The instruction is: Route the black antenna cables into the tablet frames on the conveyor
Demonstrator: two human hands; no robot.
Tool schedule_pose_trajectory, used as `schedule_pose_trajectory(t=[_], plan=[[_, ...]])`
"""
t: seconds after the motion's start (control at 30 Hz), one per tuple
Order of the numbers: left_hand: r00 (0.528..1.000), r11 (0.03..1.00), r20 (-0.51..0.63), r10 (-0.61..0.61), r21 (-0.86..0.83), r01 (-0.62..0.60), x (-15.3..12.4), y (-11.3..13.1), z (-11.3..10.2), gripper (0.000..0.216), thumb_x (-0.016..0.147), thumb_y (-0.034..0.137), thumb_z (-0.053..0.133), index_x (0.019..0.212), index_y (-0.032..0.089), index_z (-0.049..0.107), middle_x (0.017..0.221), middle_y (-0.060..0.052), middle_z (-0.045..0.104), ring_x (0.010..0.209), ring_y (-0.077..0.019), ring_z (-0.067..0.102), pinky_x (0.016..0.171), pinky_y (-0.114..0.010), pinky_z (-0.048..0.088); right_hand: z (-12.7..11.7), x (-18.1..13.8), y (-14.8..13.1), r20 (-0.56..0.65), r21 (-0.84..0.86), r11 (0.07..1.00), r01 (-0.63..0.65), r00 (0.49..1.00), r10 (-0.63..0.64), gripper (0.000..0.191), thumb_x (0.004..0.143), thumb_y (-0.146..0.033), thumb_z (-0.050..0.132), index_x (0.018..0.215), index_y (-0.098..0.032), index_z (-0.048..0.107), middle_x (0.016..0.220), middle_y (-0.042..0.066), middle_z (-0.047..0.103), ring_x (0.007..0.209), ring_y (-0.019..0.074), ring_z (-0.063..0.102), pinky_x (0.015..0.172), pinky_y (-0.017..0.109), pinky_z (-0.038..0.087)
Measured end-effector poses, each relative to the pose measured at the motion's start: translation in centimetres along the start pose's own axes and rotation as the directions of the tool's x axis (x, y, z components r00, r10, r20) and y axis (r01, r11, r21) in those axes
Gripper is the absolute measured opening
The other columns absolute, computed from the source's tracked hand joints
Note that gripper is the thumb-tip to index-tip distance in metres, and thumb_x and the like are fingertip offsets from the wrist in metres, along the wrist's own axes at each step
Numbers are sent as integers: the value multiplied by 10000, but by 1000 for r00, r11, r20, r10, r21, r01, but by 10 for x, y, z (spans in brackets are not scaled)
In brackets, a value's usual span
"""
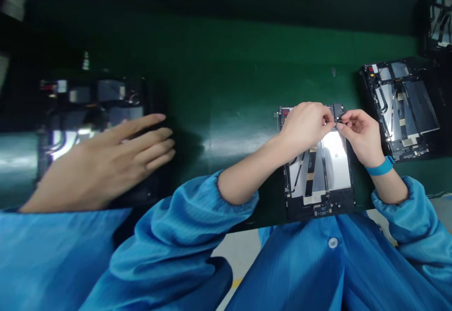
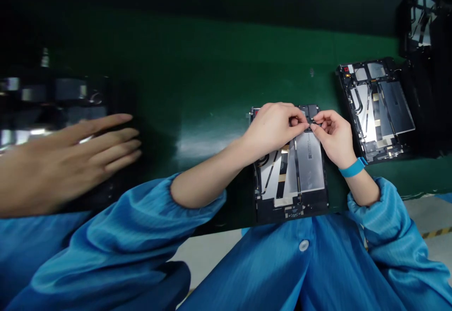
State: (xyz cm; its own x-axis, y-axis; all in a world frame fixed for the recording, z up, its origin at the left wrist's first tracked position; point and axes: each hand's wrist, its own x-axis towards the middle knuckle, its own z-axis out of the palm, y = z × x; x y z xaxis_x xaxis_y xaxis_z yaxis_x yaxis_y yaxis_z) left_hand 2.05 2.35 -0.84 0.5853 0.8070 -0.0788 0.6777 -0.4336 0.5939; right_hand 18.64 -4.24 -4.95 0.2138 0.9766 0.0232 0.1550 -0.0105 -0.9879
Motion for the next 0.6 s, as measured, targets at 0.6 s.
schedule_pose_trajectory(t=[0.6], plan=[[1000,999,5,-5,-54,5,2,0,0,167,851,169,639,811,171,801,828,-79,761,801,-246,697,759,-366,500,-2,-3,-3,12,-88,996,32,999,-31,166,759,-243,721,875,-238,602,814,-35,611,711,124,539,669,282,478]])
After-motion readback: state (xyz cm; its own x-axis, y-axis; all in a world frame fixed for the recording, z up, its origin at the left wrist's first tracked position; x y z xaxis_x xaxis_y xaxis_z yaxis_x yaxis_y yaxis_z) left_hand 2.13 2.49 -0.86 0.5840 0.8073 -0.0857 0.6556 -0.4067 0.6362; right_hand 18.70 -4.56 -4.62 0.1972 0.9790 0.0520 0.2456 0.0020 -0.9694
